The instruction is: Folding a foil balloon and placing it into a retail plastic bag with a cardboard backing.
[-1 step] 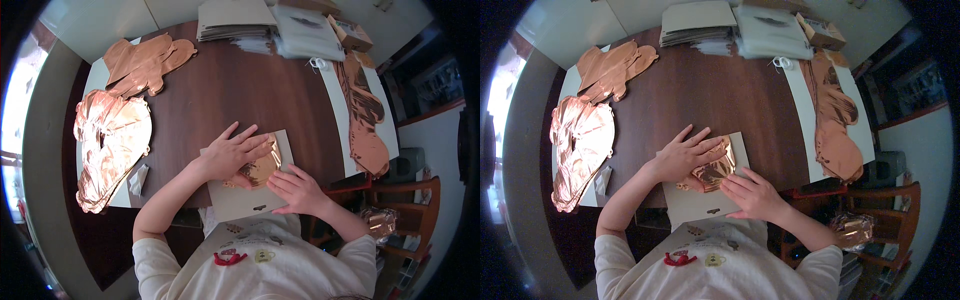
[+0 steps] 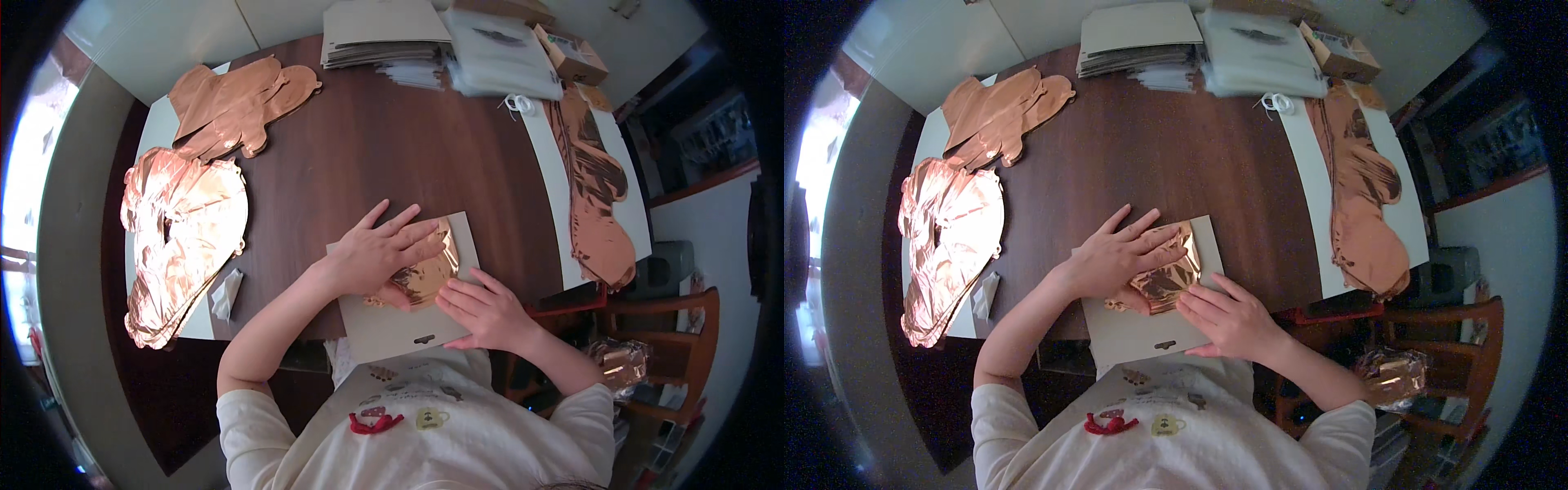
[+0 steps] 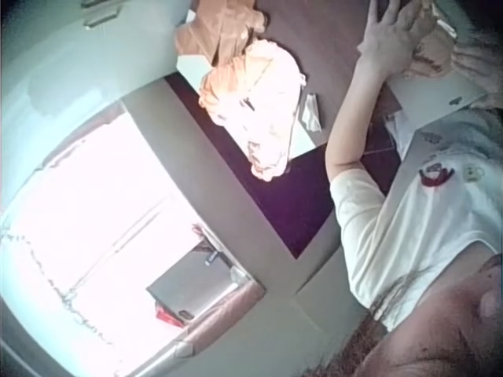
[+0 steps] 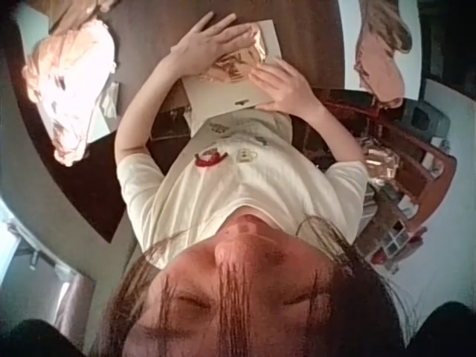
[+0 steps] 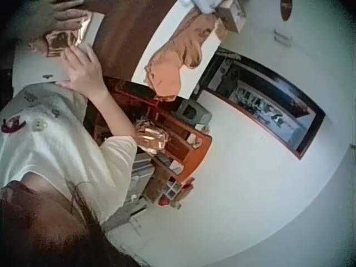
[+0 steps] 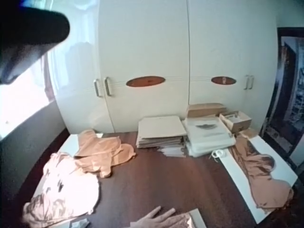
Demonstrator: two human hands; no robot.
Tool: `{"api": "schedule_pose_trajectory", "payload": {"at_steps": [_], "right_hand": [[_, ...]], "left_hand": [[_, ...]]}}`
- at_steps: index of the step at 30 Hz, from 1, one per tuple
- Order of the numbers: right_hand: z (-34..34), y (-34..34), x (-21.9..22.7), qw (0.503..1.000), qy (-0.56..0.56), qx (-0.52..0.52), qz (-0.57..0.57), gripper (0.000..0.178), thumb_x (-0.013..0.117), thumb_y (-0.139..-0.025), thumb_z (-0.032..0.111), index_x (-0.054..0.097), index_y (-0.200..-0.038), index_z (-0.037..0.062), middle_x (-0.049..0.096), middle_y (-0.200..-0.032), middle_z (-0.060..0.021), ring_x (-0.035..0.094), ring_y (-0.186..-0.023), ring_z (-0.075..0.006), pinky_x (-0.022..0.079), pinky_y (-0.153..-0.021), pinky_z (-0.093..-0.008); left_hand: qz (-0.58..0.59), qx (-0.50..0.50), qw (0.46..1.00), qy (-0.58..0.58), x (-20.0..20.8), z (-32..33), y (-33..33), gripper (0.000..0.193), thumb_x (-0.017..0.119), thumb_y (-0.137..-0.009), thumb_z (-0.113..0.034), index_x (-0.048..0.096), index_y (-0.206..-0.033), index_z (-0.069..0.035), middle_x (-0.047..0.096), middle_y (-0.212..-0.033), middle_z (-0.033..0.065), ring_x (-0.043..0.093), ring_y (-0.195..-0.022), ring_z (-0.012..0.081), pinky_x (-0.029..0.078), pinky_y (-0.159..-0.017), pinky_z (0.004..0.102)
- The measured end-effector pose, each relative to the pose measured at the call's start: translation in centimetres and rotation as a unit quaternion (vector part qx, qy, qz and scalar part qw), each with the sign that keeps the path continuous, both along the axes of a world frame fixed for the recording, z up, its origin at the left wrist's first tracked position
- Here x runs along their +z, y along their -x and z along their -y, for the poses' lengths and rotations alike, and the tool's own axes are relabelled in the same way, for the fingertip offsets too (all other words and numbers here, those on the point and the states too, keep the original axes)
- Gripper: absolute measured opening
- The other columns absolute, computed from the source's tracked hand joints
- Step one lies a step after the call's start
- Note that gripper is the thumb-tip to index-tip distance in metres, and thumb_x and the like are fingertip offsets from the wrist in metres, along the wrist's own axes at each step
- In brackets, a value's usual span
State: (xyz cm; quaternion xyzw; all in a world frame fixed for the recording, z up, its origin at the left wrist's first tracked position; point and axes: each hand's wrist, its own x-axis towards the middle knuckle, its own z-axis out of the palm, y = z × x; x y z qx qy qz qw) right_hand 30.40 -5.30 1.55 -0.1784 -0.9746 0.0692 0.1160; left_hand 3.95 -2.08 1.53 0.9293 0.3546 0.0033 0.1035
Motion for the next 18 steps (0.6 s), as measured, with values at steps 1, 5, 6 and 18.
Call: {"api": "schedule_pose_trajectory", "payload": {"at_steps": [1,5,6,18], "right_hand": [[0.1,0.0,-0.1,1.0,-0.011,-0.01,-0.003,0.07,0.067,-0.069,0.055,0.06,-0.117,0.005,0.057,-0.121,-0.0053,0.048,-0.119,-0.0185,0.033,-0.107,-0.0444],[-0.1,0.2,0.5,1.0,-0.018,-0.016,-0.002,0.067,0.067,-0.07,0.055,0.061,-0.115,0.0051,0.058,-0.119,-0.006,0.049,-0.118,-0.0185,0.033,-0.107,-0.0446],[-0.5,0.4,1.2,1.0,0.018,-0.002,-0.012,0.061,0.067,-0.072,0.052,0.063,-0.112,0.0058,0.06,-0.115,-0.0057,0.051,-0.114,-0.0184,0.036,-0.104,-0.0436],[-8.4,3.3,-1.7,0.984,-0.046,-0.094,-0.145,0.027,0.07,-0.074,0.016,0.068,-0.1,0.0106,0.07,-0.096,0.0006,0.061,-0.098,-0.0176,0.039,-0.08,-0.0342]], "left_hand": [[0.009,0.0,1.0,-0.009,0.0,0.1,0.0,0.094,0.058,-0.065,-0.072,0.033,-0.144,-0.026,0.027,-0.151,0.0016,0.02,-0.141,0.0263,0.014,-0.112,0.0532],[0.028,-0.01,0.999,-0.035,-0.4,0.6,0.3,0.061,0.048,-0.084,-0.062,0.04,-0.139,-0.035,0.03,-0.149,-0.0017,0.021,-0.14,0.0238,0.013,-0.112,0.0545],[0.027,-0.01,0.999,-0.038,-0.8,0.6,0.3,0.061,0.048,-0.084,-0.062,0.04,-0.139,-0.035,0.03,-0.149,-0.0017,0.021,-0.14,0.0238,0.013,-0.112,0.0545],[0.046,0.014,0.997,-0.056,-0.9,1.0,-0.1,0.039,0.04,-0.095,-0.044,0.049,-0.132,-0.038,0.036,-0.146,-0.0024,0.023,-0.14,0.0243,0.012,-0.112,0.0545]]}}
